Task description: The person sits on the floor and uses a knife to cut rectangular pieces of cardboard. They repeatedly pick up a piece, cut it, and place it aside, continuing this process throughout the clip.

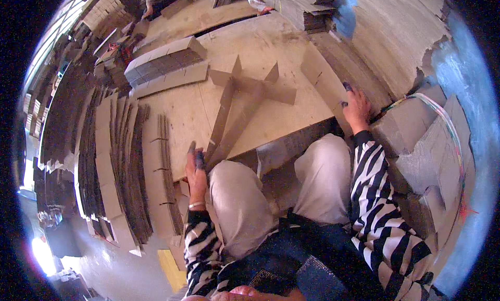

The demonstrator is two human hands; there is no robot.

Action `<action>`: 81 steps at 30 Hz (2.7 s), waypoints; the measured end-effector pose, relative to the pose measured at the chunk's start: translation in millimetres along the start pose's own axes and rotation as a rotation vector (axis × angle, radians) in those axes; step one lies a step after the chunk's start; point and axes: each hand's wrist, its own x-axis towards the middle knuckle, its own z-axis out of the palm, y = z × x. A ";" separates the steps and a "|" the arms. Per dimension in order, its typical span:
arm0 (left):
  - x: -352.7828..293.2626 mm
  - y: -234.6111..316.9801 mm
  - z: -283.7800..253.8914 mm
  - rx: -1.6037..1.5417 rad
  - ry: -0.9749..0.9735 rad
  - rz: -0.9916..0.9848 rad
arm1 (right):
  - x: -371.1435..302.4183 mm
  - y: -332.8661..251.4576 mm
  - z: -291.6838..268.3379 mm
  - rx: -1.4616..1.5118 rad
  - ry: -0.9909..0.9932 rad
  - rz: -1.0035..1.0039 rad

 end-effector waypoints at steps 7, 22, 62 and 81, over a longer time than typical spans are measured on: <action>68.2 -0.6 -22.8 0.933 -0.338 0.075 | 22.5 -117.6 -83.0 0.521 -0.033 -0.451; 89.1 13.2 -6.1 1.087 -0.273 -0.051 | -2.3 -278.5 -80.3 0.839 -0.562 -0.747; 82.8 32.7 15.6 0.921 0.085 0.330 | 7.9 -50.5 -54.0 -0.080 -0.248 0.142; 132.7 -14.2 15.6 1.061 -0.260 -0.038 | 55.7 -254.6 -58.6 0.729 -0.565 -0.645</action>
